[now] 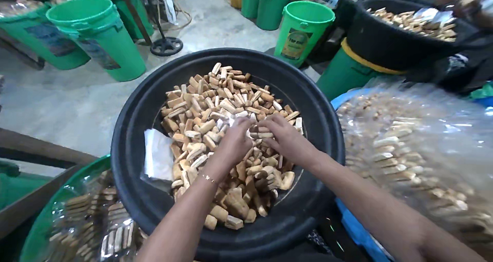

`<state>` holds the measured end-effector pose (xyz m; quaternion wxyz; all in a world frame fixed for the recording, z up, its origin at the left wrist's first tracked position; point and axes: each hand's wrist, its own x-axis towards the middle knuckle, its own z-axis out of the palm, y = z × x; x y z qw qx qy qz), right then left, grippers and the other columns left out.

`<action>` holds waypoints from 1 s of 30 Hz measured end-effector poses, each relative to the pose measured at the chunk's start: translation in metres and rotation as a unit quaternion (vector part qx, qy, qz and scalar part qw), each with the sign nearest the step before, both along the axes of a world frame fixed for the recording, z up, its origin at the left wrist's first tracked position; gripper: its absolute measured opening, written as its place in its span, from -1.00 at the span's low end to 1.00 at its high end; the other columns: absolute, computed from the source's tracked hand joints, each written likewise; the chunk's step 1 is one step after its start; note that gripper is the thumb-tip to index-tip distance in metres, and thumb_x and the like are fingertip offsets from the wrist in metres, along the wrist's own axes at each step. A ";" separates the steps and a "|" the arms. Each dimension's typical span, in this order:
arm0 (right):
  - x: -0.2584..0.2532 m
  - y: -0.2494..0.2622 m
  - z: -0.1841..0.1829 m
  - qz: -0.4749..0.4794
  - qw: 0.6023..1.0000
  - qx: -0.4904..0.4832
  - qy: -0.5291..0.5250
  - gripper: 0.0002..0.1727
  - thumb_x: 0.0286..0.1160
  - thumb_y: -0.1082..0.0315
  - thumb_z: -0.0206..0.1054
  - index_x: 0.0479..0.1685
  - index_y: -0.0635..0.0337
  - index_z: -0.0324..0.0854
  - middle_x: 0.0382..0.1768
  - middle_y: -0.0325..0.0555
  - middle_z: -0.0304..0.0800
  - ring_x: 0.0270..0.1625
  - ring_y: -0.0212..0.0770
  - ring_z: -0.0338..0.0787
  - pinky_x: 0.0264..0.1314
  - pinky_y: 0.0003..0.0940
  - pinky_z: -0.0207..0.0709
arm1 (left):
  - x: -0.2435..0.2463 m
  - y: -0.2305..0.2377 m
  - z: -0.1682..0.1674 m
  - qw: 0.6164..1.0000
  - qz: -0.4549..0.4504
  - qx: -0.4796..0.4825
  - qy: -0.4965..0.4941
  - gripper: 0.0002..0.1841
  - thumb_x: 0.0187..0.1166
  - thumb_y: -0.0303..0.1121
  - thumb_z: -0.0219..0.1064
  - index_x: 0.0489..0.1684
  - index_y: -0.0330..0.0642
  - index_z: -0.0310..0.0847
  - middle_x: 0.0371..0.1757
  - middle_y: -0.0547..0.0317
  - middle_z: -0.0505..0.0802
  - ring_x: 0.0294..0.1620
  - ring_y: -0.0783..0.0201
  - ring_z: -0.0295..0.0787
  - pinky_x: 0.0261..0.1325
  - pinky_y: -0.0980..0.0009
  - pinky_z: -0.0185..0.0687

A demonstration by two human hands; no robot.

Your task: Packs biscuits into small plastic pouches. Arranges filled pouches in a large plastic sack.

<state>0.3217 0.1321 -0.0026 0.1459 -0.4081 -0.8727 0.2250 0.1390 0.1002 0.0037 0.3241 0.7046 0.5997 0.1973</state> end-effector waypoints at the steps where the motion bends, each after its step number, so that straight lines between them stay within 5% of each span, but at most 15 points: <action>1: -0.004 -0.003 0.002 -0.004 0.999 0.025 -0.024 -0.61 0.59 0.50 0.33 0.38 0.39 0.61 0.31 0.34 0.63 0.27 0.24 0.76 0.36 0.06 0.63 | 0.005 -0.002 -0.001 1.000 0.010 0.020 0.004 -0.47 0.62 -0.58 0.14 0.63 -0.22 0.44 0.56 -0.14 0.55 0.18 0.08 0.71 0.23 0.21 0.64; 6: -0.015 -0.011 0.041 -0.028 0.990 -0.125 -0.062 -0.46 0.68 0.47 0.23 0.65 0.35 0.36 0.58 0.31 0.33 0.38 0.09 0.65 0.46 -0.14 0.54 | 0.016 -0.007 -0.001 0.996 0.054 0.074 -0.001 -0.44 0.64 -0.59 0.10 0.70 -0.26 0.35 0.65 -0.19 0.48 0.41 -0.01 0.65 0.44 0.16 0.57; 9: -0.007 -0.007 0.048 -0.042 0.984 -0.173 0.004 -0.49 0.73 0.38 0.23 0.62 0.33 0.43 0.60 0.30 0.37 0.38 0.04 0.67 0.41 -0.19 0.57 | 0.014 -0.008 0.000 0.993 0.057 0.106 -0.005 -0.42 0.60 -0.64 0.09 0.69 -0.27 0.36 0.67 -0.18 0.47 0.34 -0.03 0.69 0.37 0.15 0.59; 12: -0.016 -0.009 0.039 -0.070 0.994 -0.086 -0.013 -0.60 0.67 0.47 0.23 0.44 0.41 0.56 0.50 0.34 0.48 0.40 0.12 0.67 0.49 -0.13 0.52 | 0.028 -0.020 -0.004 0.970 0.015 0.243 0.004 -0.46 0.46 -0.71 0.24 0.52 -0.39 0.52 0.53 -0.31 0.60 0.23 -0.19 0.78 0.25 0.02 0.71; 15: -0.019 -0.012 0.013 -0.063 0.996 0.036 0.060 -0.60 0.59 0.49 0.25 0.38 0.40 0.63 0.39 0.31 0.64 0.44 0.11 0.68 0.58 -0.13 0.47 | 0.043 -0.033 0.001 0.927 -0.038 0.372 -0.018 -0.54 0.33 -0.72 0.35 0.28 -0.45 0.68 0.38 -0.33 0.72 -0.02 -0.13 0.88 0.01 0.13 0.81; 18: -0.020 -0.020 0.023 -0.038 0.982 0.103 0.154 -0.65 0.44 0.47 0.38 0.17 0.47 0.70 0.01 0.25 0.86 0.10 0.05 0.88 0.27 -0.10 0.69 | 0.010 -0.026 0.013 0.892 -0.033 0.439 -0.101 -0.70 0.50 -0.53 0.30 0.13 -0.32 0.81 0.24 -0.19 0.83 0.21 0.05 0.81 0.29 0.24 0.70; 19: -0.020 -0.021 0.027 -0.028 0.978 0.122 0.167 -0.63 0.41 0.44 0.41 0.17 0.45 0.71 -0.03 0.22 0.88 0.03 0.04 0.90 0.19 -0.11 0.73 | -0.006 -0.022 0.014 0.894 0.014 0.423 -0.145 -0.73 0.56 -0.42 0.32 0.10 -0.33 0.81 0.27 -0.16 0.81 0.32 0.11 0.75 0.38 0.25 0.64; 21: -0.019 -0.020 0.029 -0.006 0.971 0.132 0.199 -0.61 0.43 0.37 0.42 0.22 0.35 0.73 -0.02 0.14 0.89 -0.02 -0.10 0.90 0.12 -0.23 0.76 | -0.036 -0.015 0.017 0.922 0.108 0.284 -0.241 -0.51 0.59 -0.30 0.34 0.45 -0.35 0.53 0.46 -0.05 0.67 0.44 0.26 0.63 0.44 0.28 0.59; 22: -0.019 -0.020 0.031 0.012 0.971 0.118 0.207 -0.60 0.47 0.33 0.41 0.26 0.31 0.72 0.00 0.10 0.89 -0.02 -0.17 0.89 0.12 -0.29 0.76 | -0.044 -0.012 0.020 0.925 0.143 0.179 -0.304 -0.53 0.64 -0.34 0.30 0.51 -0.26 0.45 0.36 0.07 0.70 0.26 0.36 0.68 0.28 0.33 0.64; 24: -0.020 -0.018 0.035 0.055 0.976 0.098 0.185 -0.59 0.50 0.28 0.40 0.30 0.24 0.70 -0.09 0.02 0.89 -0.12 -0.24 0.85 0.03 -0.33 0.74 | -0.047 -0.007 0.018 0.908 0.148 0.045 -0.389 -0.77 0.80 -0.38 0.09 0.19 -0.27 0.59 -0.14 0.22 0.78 -0.25 0.48 0.70 -0.12 0.48 0.69; 27: -0.020 -0.018 0.051 0.122 0.990 0.021 0.074 -0.50 0.62 0.27 0.35 0.54 0.19 0.57 -0.26 0.00 0.82 -0.25 -0.13 0.78 -0.09 -0.11 0.70 | -0.048 -0.006 0.007 0.925 0.105 0.038 -0.363 -0.73 0.84 -0.30 0.04 0.02 -0.24 0.65 -0.25 0.26 0.79 -0.35 0.50 0.64 -0.24 0.52 0.58; 30: -0.038 -0.022 0.047 0.101 0.990 0.026 0.089 -0.49 0.63 0.36 0.32 0.58 0.18 0.54 -0.34 0.03 0.80 -0.33 -0.04 0.77 -0.18 0.03 0.67 | -0.041 -0.017 0.011 0.919 0.199 0.066 -0.333 -0.59 0.87 -0.02 -0.02 0.08 -0.13 0.65 -0.27 0.19 0.74 -0.41 0.40 0.58 -0.38 0.42 0.52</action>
